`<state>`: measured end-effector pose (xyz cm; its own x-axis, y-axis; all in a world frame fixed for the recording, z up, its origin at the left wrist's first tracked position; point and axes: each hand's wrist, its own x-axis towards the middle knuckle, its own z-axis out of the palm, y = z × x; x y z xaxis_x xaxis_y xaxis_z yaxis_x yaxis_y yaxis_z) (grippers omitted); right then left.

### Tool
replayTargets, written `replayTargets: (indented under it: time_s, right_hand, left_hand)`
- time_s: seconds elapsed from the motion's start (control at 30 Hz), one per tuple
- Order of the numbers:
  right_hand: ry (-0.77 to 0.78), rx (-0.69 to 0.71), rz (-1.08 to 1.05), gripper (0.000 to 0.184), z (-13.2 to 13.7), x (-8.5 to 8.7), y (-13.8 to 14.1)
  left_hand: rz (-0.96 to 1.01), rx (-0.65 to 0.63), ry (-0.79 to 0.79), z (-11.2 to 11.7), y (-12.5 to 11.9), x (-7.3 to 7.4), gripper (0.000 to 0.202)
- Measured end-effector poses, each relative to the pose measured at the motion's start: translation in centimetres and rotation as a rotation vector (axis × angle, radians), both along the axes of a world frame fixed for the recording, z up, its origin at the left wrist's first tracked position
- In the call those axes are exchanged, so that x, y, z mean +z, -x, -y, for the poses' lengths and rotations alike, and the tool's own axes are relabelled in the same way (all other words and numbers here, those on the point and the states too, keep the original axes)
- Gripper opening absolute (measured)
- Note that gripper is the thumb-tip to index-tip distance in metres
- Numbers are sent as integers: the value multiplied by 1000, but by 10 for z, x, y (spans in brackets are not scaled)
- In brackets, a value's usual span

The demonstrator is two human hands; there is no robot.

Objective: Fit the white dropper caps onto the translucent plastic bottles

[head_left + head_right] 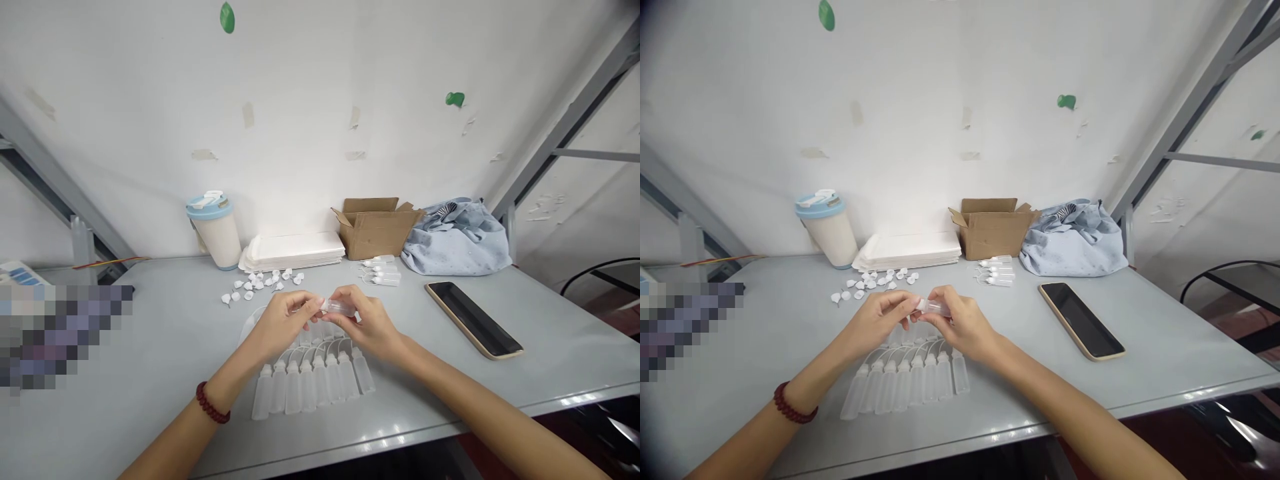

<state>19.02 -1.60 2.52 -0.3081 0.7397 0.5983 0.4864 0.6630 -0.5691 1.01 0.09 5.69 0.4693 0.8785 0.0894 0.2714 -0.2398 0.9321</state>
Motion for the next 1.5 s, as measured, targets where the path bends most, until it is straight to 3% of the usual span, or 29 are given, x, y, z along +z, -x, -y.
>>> replayTargets:
  time_s: [0.3, 0.47, 0.63, 0.77, 1.1, 1.27, 1.5]
  right_hand:
    - [-19, -48, 79, 20, 0, -1, 0]
    - [37, -67, 57, 18, 1, 2, -3]
    - [63, -18, 88, 21, 2, 6, -1]
    - [63, -2, 70, 21, 3, 8, 1]
    - [82, 82, 104, 19, 7, 6, 1]
    - [289, 125, -20, 19, 10, 13, 2]
    - [1054, 348, -663, 25, 7, 24, 1]
  left_hand:
    - [13, 18, 76, 1, 0, -3, 42]
    - [10, -20, 22, 0, 2, 0, 33]
    - [87, 97, -78, 0, 2, 2, 31]
    - [130, 147, -66, 0, 2, 2, 30]
    - [70, -7, 65, 1, 1, 4, 35]
    - [75, 3, 14, 4, 1, 6, 32]
    - [30, 16, -59, 6, 0, 5, 31]
